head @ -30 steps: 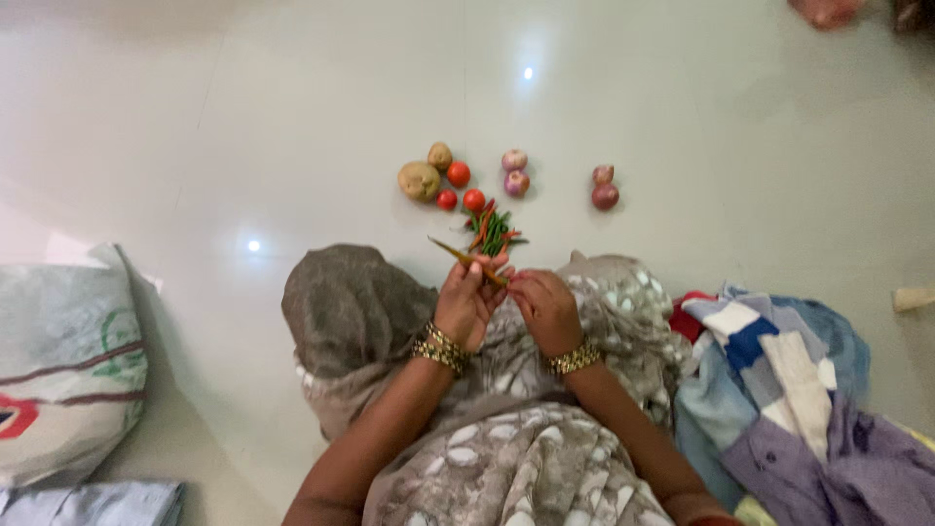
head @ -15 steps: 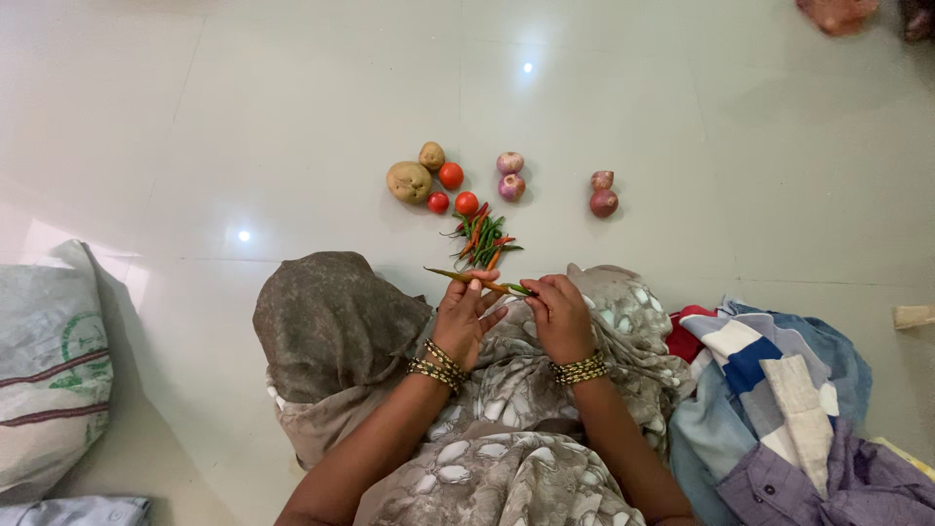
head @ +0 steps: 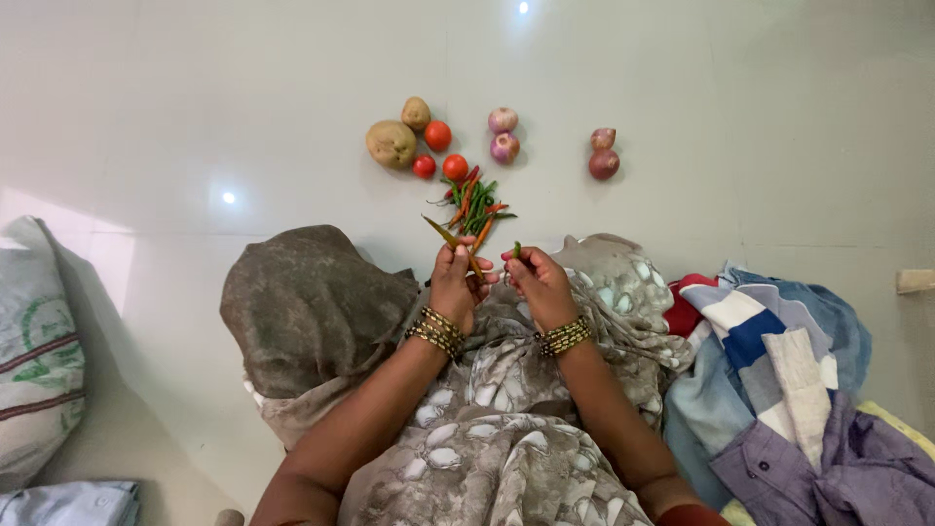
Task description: The person sits on the floor and sorts various vegetables, including green and red chilies, tomatoes, onions, and potatoes. They pick up the chilies and arrange them into a pile, then handle a potato by turning it over in their hands before placing it back with the other vegetables.
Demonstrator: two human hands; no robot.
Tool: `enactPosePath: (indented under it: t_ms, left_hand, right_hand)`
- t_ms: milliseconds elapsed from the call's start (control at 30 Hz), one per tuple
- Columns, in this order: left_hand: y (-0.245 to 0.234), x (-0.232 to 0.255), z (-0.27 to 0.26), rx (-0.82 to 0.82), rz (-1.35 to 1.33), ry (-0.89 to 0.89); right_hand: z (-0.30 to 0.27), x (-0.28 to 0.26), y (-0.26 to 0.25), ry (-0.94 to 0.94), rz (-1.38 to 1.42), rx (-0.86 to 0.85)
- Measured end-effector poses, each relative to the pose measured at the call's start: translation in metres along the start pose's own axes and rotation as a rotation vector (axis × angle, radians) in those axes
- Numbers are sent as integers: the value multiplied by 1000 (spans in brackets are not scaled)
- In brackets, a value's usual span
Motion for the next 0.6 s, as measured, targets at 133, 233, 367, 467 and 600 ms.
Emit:
enactPosePath:
  t_ms: [133,233,367,467,600]
  left_hand:
    - [-3,-13,29,-42,33,33]
    - [0,-19,61,-138,26,60]
    - [6,-17,99,-237,73,32]
    - [9,-8,135,-347,220,163]
    - [7,-3,178,-286,176,206]
  right_hand:
    - [15,-3,-8,-74,-77,41]
    - [33,-20,-15,-72,-95,50]
    - [68,-55,-13,-102,-73,15]
    - [98,-83,-11,-90,-157,59]
    - [138,-95,-8,-129,-55,1]
Point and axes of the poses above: each hand's wrist, its own z-axis towards the middle knuckle, its own y-axis out of the palm, x = y × z, the point moved 2 cm from there along z, towards the middle knuckle, and after that the axes turned 14 degrees about y, right-handed, at the moved point
